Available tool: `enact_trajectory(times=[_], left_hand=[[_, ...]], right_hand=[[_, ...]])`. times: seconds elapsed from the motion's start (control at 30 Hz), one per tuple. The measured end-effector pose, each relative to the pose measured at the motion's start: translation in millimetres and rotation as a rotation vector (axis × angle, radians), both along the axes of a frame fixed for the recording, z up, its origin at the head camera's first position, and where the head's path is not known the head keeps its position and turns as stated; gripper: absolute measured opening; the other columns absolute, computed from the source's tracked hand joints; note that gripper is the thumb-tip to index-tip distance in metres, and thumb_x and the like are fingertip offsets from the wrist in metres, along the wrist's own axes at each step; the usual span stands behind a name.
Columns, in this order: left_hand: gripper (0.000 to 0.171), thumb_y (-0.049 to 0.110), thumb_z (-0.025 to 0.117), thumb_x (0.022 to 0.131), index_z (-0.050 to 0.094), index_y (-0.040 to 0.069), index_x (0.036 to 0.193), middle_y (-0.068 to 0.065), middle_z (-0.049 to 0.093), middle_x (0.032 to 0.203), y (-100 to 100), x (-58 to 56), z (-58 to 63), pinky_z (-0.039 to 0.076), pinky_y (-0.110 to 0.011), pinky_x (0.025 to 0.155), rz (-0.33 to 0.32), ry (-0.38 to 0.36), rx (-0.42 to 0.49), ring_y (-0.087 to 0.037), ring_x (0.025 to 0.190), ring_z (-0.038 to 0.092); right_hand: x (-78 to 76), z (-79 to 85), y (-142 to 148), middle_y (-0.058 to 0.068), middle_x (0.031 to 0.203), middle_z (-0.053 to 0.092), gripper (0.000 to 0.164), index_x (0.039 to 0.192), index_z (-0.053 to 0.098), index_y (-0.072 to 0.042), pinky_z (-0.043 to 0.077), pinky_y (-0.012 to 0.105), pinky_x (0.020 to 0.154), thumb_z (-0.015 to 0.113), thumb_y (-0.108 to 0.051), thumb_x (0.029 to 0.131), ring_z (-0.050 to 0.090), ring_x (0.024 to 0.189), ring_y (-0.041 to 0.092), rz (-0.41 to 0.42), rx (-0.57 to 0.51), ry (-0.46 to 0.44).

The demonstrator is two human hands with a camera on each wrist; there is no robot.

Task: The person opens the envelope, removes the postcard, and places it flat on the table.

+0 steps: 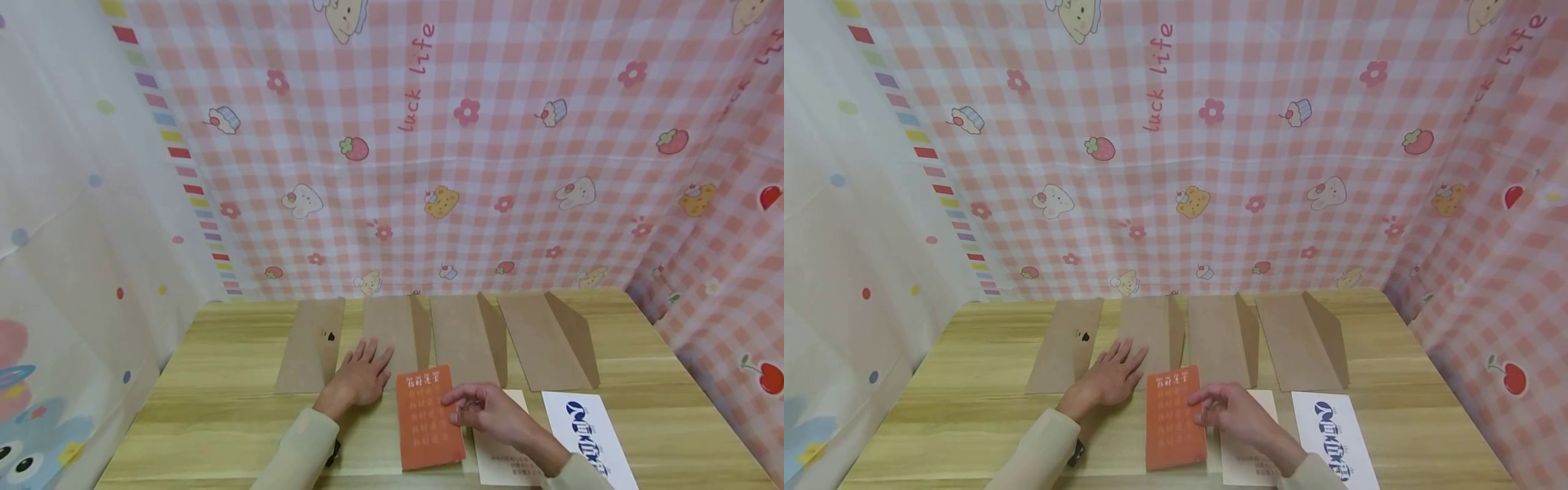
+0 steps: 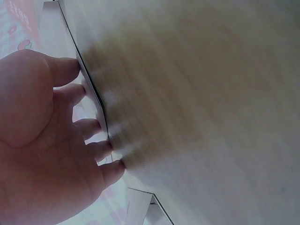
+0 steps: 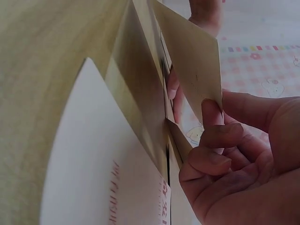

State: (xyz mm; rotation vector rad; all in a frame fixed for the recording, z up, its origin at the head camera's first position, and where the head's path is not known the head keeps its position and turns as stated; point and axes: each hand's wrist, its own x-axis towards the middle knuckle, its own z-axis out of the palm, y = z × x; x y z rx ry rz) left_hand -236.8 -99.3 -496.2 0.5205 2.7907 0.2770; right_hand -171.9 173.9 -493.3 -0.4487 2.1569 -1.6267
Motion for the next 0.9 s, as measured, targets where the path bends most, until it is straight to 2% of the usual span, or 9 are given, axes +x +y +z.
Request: enact_trajectory(times=[0.4, 0.6, 0.9], left_hand=[[0.053, 0.032, 0.038, 0.107, 0.03, 0.018, 0.157, -0.017, 0.017, 0.164, -0.5, 0.2, 0.5, 0.019, -0.056, 0.119, -0.004, -0.004, 0.011, -0.039, 0.151, 0.013], [0.053, 0.033, 0.037, 0.107, 0.031, 0.018, 0.157, -0.017, 0.017, 0.164, -0.6, 1.0, -0.7, 0.019, -0.056, 0.119, -0.008, -0.001, 0.007, -0.039, 0.151, 0.013], [0.052, 0.032, 0.037, 0.107, 0.031, 0.018, 0.157, -0.017, 0.016, 0.164, -0.6, 1.2, -0.9, 0.019, -0.056, 0.119, -0.005, -0.002, 0.011, -0.039, 0.151, 0.013]], right_hand=[[8.4, -9.5, -0.1, 0.008, 0.087, 0.065, 0.022, 0.11, 0.068, 0.005, 0.047, 0.02, 0.064, 0.068, -0.004, 0.09, 0.059, 0.074, 0.007, 0.038, -0.05, -0.015], [13.9, -12.2, -2.1, 0.006, 0.085, 0.065, 0.022, 0.109, 0.069, 0.003, 0.05, 0.022, 0.066, 0.069, -0.006, 0.089, 0.061, 0.074, 0.008, 0.034, -0.024, -0.02], [17.9, -12.2, -6.4, 0.005, 0.086, 0.065, 0.02, 0.106, 0.071, -0.001, 0.048, 0.022, 0.065, 0.071, -0.008, 0.087, 0.059, 0.076, 0.011, 0.019, 0.005, -0.044]])
